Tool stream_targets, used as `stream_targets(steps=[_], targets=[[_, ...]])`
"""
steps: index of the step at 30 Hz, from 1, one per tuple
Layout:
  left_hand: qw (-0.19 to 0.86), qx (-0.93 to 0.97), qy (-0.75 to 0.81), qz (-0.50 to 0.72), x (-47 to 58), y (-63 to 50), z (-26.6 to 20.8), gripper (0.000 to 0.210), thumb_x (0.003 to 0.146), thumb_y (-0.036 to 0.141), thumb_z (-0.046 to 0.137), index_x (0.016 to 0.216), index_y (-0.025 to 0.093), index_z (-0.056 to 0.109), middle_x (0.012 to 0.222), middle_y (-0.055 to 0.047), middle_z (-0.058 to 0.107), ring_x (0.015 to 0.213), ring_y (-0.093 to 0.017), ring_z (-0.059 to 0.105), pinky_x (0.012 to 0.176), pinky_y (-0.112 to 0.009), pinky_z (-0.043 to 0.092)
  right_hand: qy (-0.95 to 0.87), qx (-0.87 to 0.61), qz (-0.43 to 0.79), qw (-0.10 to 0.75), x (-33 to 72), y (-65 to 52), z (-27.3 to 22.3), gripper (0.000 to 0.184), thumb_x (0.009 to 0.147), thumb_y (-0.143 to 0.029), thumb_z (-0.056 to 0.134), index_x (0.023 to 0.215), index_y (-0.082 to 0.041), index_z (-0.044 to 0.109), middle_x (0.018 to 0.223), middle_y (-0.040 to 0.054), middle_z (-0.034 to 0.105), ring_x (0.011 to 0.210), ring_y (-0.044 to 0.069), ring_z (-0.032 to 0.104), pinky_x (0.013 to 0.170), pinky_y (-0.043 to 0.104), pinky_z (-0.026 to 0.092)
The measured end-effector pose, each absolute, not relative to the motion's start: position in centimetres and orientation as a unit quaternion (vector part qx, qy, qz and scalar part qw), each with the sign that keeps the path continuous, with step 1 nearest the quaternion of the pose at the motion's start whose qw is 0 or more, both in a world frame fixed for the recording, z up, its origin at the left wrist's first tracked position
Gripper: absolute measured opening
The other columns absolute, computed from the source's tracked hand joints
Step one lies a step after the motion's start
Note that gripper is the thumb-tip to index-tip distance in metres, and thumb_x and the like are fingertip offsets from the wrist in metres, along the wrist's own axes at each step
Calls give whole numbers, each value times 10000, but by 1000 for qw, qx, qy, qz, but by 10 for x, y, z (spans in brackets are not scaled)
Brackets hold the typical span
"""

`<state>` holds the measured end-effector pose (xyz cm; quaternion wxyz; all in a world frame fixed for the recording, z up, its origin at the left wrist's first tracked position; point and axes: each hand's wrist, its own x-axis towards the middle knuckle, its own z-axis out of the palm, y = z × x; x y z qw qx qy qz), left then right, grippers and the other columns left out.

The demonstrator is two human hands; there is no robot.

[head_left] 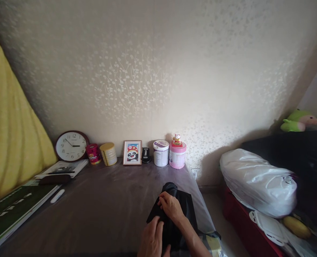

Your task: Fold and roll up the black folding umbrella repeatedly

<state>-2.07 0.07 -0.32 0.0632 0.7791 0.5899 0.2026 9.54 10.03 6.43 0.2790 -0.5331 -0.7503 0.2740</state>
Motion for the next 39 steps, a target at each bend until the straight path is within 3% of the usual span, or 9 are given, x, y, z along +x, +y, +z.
stream_targets(steps=[4, 8, 12, 15, 20, 25, 27, 33, 39], targets=[[35, 796, 576, 184, -3, 12, -12, 739, 642, 180, 568, 1343, 192, 331, 1445, -108, 314, 1307, -314, 320, 1033, -441, 374, -796, -489, 207, 291, 101, 92, 63, 246, 861, -201, 392, 910, -243, 630, 810, -17, 701, 762, 126, 626, 683, 206, 420], [11, 768, 615, 180, 7, 15, -26, 837, 598, 48, 528, 1378, 170, 247, 1456, -105, 280, 1323, -287, 293, 1045, -393, 365, -840, -433, 106, 310, 111, 91, 58, 226, 859, -198, 446, 853, -257, 664, 920, -12, 694, 876, 155, 573, 814, 266, 398], [-69, 760, 611, 211, 9, 18, -40, 918, 658, -77, 359, 1381, 241, -110, 1426, -86, 348, 1299, -232, 345, 1010, -364, 409, -837, -437, 69, 323, 116, 109, 47, 240, 876, -207, 443, 893, -255, 677, 1038, 12, 674, 1058, 188, 516, 946, 346, 344], [-85, 747, 616, 235, 11, 21, -46, 911, 685, -80, 316, 1344, 242, -224, 1388, -94, 412, 1268, -237, 392, 974, -393, 452, -828, -458, 58, 318, 117, 135, 39, 270, 888, -203, 413, 947, -260, 670, 1096, 14, 653, 1153, 197, 468, 1022, 407, 273], [-41, 749, 618, 236, 10, 22, -49, 811, 754, -64, 249, 1341, 275, -197, 1403, -74, 392, 1292, -225, 343, 1012, -410, 421, -801, -520, 89, 282, 121, 174, 39, 301, 895, -216, 371, 1019, -211, 645, 1163, 52, 617, 1114, 200, 513, 958, 371, 372], [63, 744, 638, 187, 6, 24, -50, 639, 779, -18, 250, 1369, 225, 209, 1434, -65, 323, 1325, -232, 271, 1078, -390, 337, -795, -495, 79, 341, 123, 155, 51, 323, 917, -267, 342, 1034, -173, 629, 1145, 88, 617, 1153, 195, 482, 1005, 367, 321], [88, 741, 639, 187, 6, 24, -51, 591, 790, -4, 243, 1345, 190, 302, 1430, -78, 329, 1326, -231, 274, 1083, -379, 328, -825, -441, 118, 333, 120, 133, 53, 340, 932, -297, 325, 966, -205, 650, 1031, 62, 663, 1076, 169, 533, 1002, 345, 321], [138, 738, 624, 216, 4, 20, -43, 613, 770, 4, 304, 1359, 174, 284, 1448, -102, 299, 1343, -239, 251, 1091, -406, 299, -844, -429, 140, 289, 113, 119, 47, 339, 926, -236, 337, 911, -241, 675, 993, 13, 687, 1162, 165, 467, 1082, 414, 136], [172, 722, 648, 174, 4, 15, -11, 765, 638, -109, 207, 1356, 146, 269, 1466, -79, 247, 1347, -182, 240, 1096, -355, 277, -814, -494, 120, 282, 118, 167, 45, 326, 913, -211, 329, 974, -206, 650, 1078, 41, 655, 1110, 166, 512, 1008, 338, 296]])
